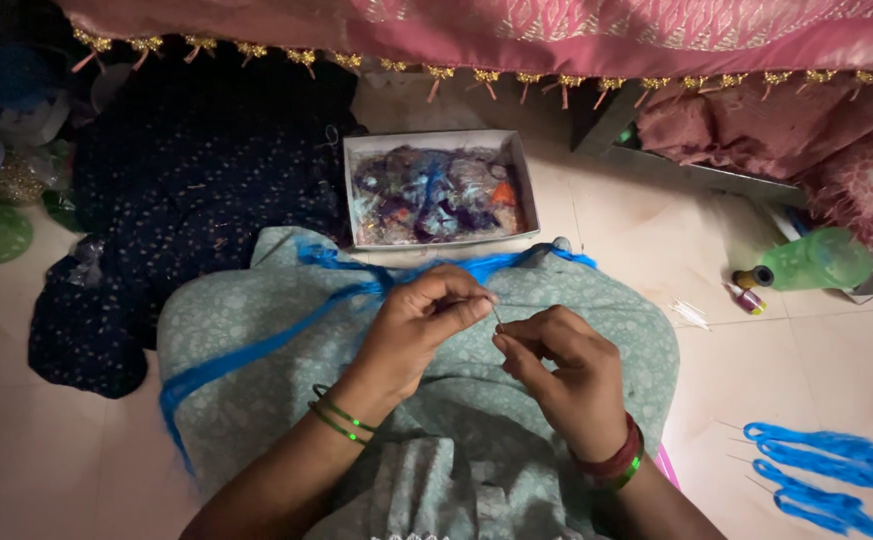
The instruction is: Cutting and preparing blue ribbons for a craft project.
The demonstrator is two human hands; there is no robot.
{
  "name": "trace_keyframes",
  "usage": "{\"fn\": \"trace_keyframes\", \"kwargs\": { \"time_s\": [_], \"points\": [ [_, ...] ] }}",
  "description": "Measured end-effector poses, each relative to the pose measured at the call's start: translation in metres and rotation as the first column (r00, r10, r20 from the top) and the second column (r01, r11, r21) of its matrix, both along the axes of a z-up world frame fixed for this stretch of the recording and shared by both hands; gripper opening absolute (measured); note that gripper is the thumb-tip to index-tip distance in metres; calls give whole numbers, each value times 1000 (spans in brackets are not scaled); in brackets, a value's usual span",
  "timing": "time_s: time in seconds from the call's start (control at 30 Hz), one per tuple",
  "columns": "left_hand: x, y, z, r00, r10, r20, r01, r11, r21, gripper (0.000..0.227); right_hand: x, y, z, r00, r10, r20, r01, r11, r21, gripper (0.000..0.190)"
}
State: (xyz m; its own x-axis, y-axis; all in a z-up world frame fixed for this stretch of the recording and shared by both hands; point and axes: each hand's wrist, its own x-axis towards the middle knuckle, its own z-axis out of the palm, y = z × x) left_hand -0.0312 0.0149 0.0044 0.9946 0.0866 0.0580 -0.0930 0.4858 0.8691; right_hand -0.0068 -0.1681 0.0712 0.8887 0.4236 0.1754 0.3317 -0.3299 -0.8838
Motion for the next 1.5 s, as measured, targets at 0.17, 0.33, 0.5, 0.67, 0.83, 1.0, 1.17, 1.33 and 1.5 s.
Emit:
{"fn": "trace_keyframes", "kwargs": {
  "time_s": [0.17, 0.33, 0.5, 0.67, 0.83, 1.0, 1.17, 1.33, 1.5],
  "points": [
    [2, -1, -1, 1000, 18, 8, -18, 1000, 19, 6, -1, -1, 3, 999, 37, 35, -36, 999, -11, 11],
    [1, -1, -7, 998, -21, -53, 21, 1000, -1, 6, 1, -6, -1, 1000, 30, 8, -30, 1000, -6, 15],
    [-4, -2, -7, 995, -97, -4, 97, 995, 9, 6, 5, -4, 2, 996, 30, 82, -35, 997, 62, 21],
    [-5, 1, -13, 985, -173, -20, 174, 984, 37, 10, 10, -3, -5, 985, 124, 117, -144, 973, 178, 16],
    [-5, -1, 1, 981, -186, -52, 184, 982, -37, 10, 11, 12, -2, 955, 42, 293, -64, 996, 66, 9],
    [-8, -8, 19, 1000, 16, -27, -3, 907, 422, 16, 13, 13, -18, 960, 31, 278, -50, 997, 60, 6],
    [-10, -17, 6, 991, 100, 86, -131, 832, 539, 12, 23, -3, -41, 932, 161, -325, -9, 906, 424, 12],
    [-8, -17, 4, 999, -46, 19, 40, 971, 237, 10, 24, 2, -3, 876, 220, -428, 64, 828, 557, 30],
    [-10, -18, 9, 999, 2, 50, -21, 920, 391, 10, 22, 6, 22, 930, 168, 327, -212, 972, 103, 30]
  ]
}}
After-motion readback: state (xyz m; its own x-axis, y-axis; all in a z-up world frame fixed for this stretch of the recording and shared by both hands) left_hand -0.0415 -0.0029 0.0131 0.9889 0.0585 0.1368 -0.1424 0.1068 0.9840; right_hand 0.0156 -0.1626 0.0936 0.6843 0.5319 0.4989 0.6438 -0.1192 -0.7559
